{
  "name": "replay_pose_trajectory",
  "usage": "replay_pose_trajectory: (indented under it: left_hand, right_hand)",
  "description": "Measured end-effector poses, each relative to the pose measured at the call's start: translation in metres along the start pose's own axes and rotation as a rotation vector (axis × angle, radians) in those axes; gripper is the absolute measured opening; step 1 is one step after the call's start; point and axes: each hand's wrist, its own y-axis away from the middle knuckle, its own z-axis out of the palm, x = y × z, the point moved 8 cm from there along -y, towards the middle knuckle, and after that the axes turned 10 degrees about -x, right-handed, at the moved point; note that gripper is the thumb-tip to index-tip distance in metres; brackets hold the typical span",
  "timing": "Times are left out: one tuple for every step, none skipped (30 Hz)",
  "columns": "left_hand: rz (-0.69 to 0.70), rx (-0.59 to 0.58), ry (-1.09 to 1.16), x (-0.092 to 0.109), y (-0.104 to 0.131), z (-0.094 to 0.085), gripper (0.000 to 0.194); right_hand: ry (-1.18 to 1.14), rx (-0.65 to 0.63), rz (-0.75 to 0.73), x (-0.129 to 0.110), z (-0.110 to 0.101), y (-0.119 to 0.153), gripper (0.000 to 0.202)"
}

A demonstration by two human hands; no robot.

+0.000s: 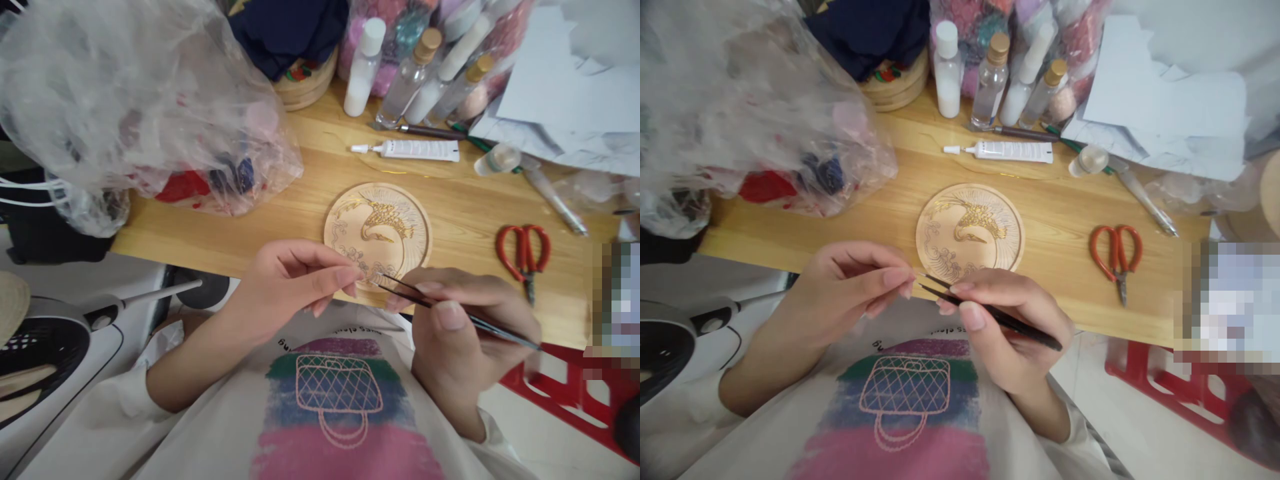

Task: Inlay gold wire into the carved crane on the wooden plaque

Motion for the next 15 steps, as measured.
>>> replay_pose_trajectory:
  left_hand:
    - [0.006,-0.010,0.000,0.000,-0.001,0.001,0.007]
    - [0.007,-0.019,0.003,-0.001,-0.001,0.003,0.007]
    - [0.002,-0.028,0.011,-0.001,-0.001,0.004,0.005]
    - [-0.007,-0.036,0.022,-0.002,-0.002,0.005,0.004]
    - [-0.019,-0.042,0.037,-0.003,-0.002,0.006,0.004]
    - [-0.034,-0.048,0.051,-0.004,-0.002,0.007,0.005]
    - [-0.046,-0.055,0.063,-0.005,-0.002,0.008,0.006]
    - [-0.057,-0.064,0.069,-0.005,-0.003,0.009,0.007]
    - [-0.067,-0.074,0.069,-0.005,-0.003,0.010,0.008]
    - [-0.074,-0.086,0.065,-0.006,-0.003,0.011,0.008]
    - [-0.080,-0.099,0.058,-0.006,-0.003,0.012,0.009]
    - [-0.079,-0.114,0.052,-0.006,-0.003,0.012,0.008]
    - [-0.075,-0.124,0.047,-0.006,-0.002,0.012,0.008]
    - [-0.072,-0.129,0.044,-0.005,-0.002,0.012,0.007]
    - [-0.070,-0.129,0.040,-0.005,-0.002,0.012,0.005]
  right_hand:
    - [-0.010,0.011,-0.029,-0.001,0.000,0.000,0.010]
    - [-0.017,0.013,-0.055,-0.002,0.001,-0.001,0.011]
    - [-0.018,0.012,-0.073,-0.003,0.001,-0.001,0.012]
    - [-0.012,0.006,-0.079,-0.002,0.002,-0.002,0.013]
    - [-0.003,0.001,-0.088,-0.001,0.003,-0.002,0.013]
    - [0.009,-0.002,-0.099,0.000,0.003,-0.002,0.012]
    - [0.021,-0.005,-0.112,0.000,0.004,-0.002,0.011]
    - [0.032,-0.008,-0.128,0.000,0.004,-0.002,0.010]
    - [0.042,-0.010,-0.140,0.000,0.004,-0.003,0.010]
    - [0.049,-0.016,-0.150,0.000,0.004,-0.003,0.009]
    - [0.053,-0.028,-0.160,-0.001,0.005,-0.003,0.010]
    - [0.054,-0.044,-0.172,-0.002,0.005,-0.004,0.011]
    - [0.056,-0.061,-0.189,-0.004,0.006,-0.005,0.013]
    - [0.057,-0.079,-0.208,-0.006,0.007,-0.005,0.016]
    - [0.056,-0.099,-0.224,-0.009,0.008,-0.006,0.018]
